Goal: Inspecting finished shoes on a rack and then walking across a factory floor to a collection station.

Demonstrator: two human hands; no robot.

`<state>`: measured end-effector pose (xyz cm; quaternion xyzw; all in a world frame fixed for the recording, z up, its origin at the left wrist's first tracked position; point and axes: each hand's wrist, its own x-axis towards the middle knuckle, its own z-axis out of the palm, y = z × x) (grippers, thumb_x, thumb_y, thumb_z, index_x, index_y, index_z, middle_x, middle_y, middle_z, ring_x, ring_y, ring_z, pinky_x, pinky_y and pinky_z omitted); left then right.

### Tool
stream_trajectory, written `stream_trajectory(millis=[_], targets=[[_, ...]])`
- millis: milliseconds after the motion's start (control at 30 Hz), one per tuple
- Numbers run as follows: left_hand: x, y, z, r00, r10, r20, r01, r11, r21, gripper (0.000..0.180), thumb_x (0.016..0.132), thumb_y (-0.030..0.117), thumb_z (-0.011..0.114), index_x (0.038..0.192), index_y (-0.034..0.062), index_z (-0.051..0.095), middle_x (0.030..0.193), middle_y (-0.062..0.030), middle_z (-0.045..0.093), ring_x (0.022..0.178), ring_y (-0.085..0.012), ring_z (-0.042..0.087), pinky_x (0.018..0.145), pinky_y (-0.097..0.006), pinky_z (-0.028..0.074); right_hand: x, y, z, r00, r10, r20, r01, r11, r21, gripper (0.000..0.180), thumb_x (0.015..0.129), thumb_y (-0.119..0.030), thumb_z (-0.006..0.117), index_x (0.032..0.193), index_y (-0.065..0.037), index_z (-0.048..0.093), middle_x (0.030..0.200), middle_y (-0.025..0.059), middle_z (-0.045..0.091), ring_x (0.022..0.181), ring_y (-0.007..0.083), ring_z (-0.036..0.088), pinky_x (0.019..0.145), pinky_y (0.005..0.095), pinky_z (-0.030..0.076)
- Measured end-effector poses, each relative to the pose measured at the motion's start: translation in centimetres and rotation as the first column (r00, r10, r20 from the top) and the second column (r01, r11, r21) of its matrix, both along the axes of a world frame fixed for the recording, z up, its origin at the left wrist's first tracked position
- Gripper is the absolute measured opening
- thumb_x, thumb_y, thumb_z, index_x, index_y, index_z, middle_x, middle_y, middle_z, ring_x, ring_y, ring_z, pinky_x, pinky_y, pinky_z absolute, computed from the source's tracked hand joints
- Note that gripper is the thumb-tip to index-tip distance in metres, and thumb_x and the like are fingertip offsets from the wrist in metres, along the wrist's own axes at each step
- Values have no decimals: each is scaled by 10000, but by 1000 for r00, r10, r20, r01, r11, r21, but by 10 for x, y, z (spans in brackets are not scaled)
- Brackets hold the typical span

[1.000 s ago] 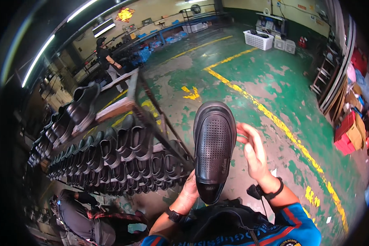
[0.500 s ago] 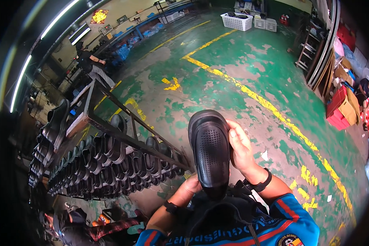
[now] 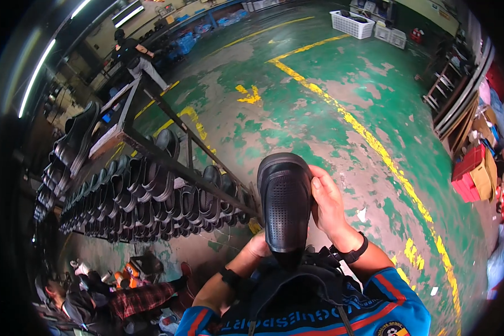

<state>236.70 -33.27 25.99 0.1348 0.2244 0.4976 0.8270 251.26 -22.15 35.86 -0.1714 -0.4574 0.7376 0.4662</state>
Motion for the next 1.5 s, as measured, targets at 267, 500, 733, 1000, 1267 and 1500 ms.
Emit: stream_trajectory(millis=[267, 500, 733, 1000, 1267, 1500], targets=[[-27, -6, -71, 987, 155, 40, -152, 987, -57, 488, 936, 264, 510, 1325, -11, 405, 1232, -259, 514, 1137, -360, 529, 968, -487, 449, -12, -1, -2, 983, 171, -68, -166, 983, 73, 408, 963, -244, 481, 1271, 20, 437, 1186, 88, 540, 1095, 161, 509, 953, 302, 385], [-32, -7, -67, 985, 166, 45, -165, 986, -35, 519, 881, 227, 592, 1315, -9, 433, 1260, -190, 521, 1142, -285, 534, 986, -414, 435, -19, 3, -1, 974, 219, -59, -213, 973, 82, 413, 959, -245, 492, 1270, 22, 440, 1189, 87, 539, 1100, 164, 504, 960, 302, 376], [-26, -10, -54, 987, 157, 40, -156, 987, -26, 553, 834, 196, 663, 1306, -7, 458, 1283, -131, 526, 1145, -220, 538, 1000, -353, 424, -25, 7, 0, 980, 193, -42, -190, 980, 64, 407, 964, -241, 481, 1276, 17, 442, 1204, 86, 536, 1115, 167, 503, 974, 306, 369], [-2, -10, -21, 966, 231, 117, -235, 972, 21, 510, 915, 272, 532, 1334, 7, 409, 1278, -248, 497, 1164, -385, 510, 954, -527, 448, -33, 28, -12, 989, 133, -71, -140, 985, -101, 348, 979, -173, 443, 1265, 24, 465, 1165, 73, 567, 1071, 120, 518, 937, 270, 392], [5, -11, -42, 980, 192, 54, -193, 981, 12, 668, 845, 367, 629, 1351, 4, 388, 1344, -216, 450, 1219, -359, 470, 993, -537, 408, -30, 45, -24, 983, 139, -120, -164, 960, -228, 333, 981, -174, 443, 1253, 16, 474, 1172, 83, 577, 1075, 136, 537, 945, 283, 410], [11, -6, -38, 987, 156, 38, -159, 984, 76, 719, 824, 398, 650, 1359, 5, 374, 1360, -214, 434, 1232, -357, 460, 997, -530, 408, -22, 48, -28, 984, 121, -131, -151, 956, -253, 326, 983, -172, 439, 1251, 9, 475, 1166, 78, 581, 1067, 135, 546, 932, 282, 426]])
